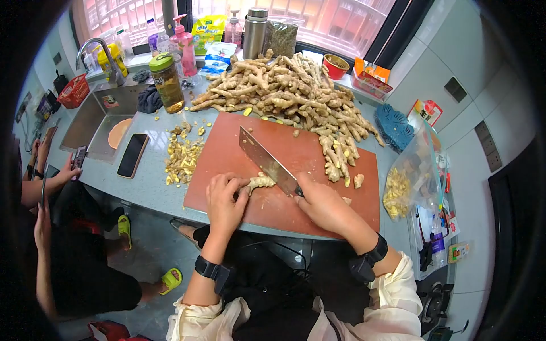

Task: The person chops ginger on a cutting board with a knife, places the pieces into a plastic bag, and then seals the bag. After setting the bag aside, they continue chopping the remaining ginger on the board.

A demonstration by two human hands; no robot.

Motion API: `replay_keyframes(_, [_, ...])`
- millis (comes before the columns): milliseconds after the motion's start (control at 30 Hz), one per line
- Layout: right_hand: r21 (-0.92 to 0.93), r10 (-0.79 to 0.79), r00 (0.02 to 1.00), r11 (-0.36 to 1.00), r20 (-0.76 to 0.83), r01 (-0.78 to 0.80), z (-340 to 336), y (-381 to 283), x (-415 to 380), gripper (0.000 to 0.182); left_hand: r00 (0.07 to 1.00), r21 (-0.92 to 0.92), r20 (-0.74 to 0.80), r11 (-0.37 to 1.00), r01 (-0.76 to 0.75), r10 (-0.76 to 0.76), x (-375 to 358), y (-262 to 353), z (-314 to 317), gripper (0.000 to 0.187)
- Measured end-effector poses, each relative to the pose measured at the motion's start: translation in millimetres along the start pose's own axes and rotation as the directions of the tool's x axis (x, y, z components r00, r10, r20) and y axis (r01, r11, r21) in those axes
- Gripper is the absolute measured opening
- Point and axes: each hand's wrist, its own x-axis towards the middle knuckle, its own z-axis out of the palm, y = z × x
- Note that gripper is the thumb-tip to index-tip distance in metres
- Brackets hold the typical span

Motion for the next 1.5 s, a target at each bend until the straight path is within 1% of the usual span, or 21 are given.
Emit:
replay_keyframes(67, [-0.011,0.031,0.999,0.999,0.027,-0.031,4.3,2.9,3.1,0.029,1.0,0.0,0.0,1.0,0.001,-0.001,0.4,0.6,-0.8,0.013])
replay_keyframes(167, [-0.035,0.05,0.999,0.998,-0.003,-0.05,19.7,3.7,12.8,0.029,1.0,-0.002,0.008,1.0,-0.004,0.004,0.7,-0.1,-0.7,0.013])
replay_keyframes(300, [-0.04,0.088,0.996,0.995,0.016,-0.087,19.6,1.3,22.0,0.032,1.0,-0.006,0.014,1.0,-0.002,0.002,-0.6,-1.7,-0.4,0.013])
replay_keyframes(367, [0.064,-0.024,0.999,0.998,-0.027,0.026,15.4,9.2,20.8,0.033,1.0,-0.007,0.003,1.0,-0.01,0.01,0.3,-1.7,-1.1,0.013])
replay_keyframes(400, [0.061,-0.027,0.999,0.998,-0.03,0.029,12.4,9.5,18.4,0.033,1.0,-0.01,0.006,1.0,-0.006,0.006,0.2,-1.6,-1.0,0.013])
replay_keyframes(467, [0.155,0.004,0.999,0.988,-0.043,0.003,3.9,4.1,10.3,0.035,1.0,-0.014,0.009,1.0,0.001,-0.001,-0.3,-1.0,-0.1,0.013])
replay_keyframes(500, [0.156,0.005,0.999,0.988,-0.043,0.002,0.8,4.6,7.7,0.035,1.0,-0.012,0.007,1.0,0.006,-0.006,-0.6,-1.0,0.3,0.013])
replay_keyframes(567, [0.131,-0.043,0.998,0.99,-0.037,0.048,-3.5,6.8,2.2,0.031,1.0,-0.014,0.012,1.0,0.005,-0.005,-1.4,-1.0,1.0,0.013])
replay_keyframes(700, [0.131,-0.054,0.998,0.99,-0.021,0.056,-4.1,8.0,-2.0,0.032,1.0,-0.009,0.004,1.0,-0.01,0.01,-1.0,-0.6,0.3,0.014])
replay_keyframes(767, [0.097,-0.01,1.0,0.995,0.024,0.008,-4.1,7.0,-2.6,0.041,1.0,-0.004,0.003,1.0,-0.009,0.009,-1.0,-0.4,-0.7,0.014])
replay_keyframes(1000, [0.048,0.045,0.997,0.998,0.07,-0.049,-2.7,5.5,0.4,0.043,1.0,0.006,0.014,1.0,-0.003,0.003,-0.6,-0.8,0.5,0.014])
replay_keyframes(1067, [0.021,-0.037,0.999,0.999,0.002,0.037,0.8,7.3,0.6,0.031,1.0,0.007,0.015,1.0,-0.004,0.004,-0.4,-0.6,-0.1,0.014])
replay_keyframes(1167, [0.016,0.003,1.0,1.0,0.03,-0.003,-1.5,2.4,2.1,0.03,1.0,0.006,0.016,1.0,-0.003,0.003,0.0,-0.7,0.1,0.013])
replay_keyframes(1267, [-0.015,0.035,0.999,0.999,0.041,-0.035,11.0,1.5,9.3,0.028,1.0,0.007,0.018,1.0,0.001,-0.001,-0.2,-0.6,0.3,0.012])
replay_keyframes(1367, [-0.03,0.018,1.0,0.999,0.012,-0.018,20.3,-0.2,20.8,0.027,1.0,0.012,0.005,1.0,-0.012,0.012,0.5,-0.9,-0.3,0.012])
replay_keyframes(1500, [0.004,-0.009,1.0,1.0,-0.012,0.009,20.0,6.7,26.7,0.028,1.0,0.01,0.01,1.0,-0.016,0.016,-0.7,-2.1,0.0,0.012])
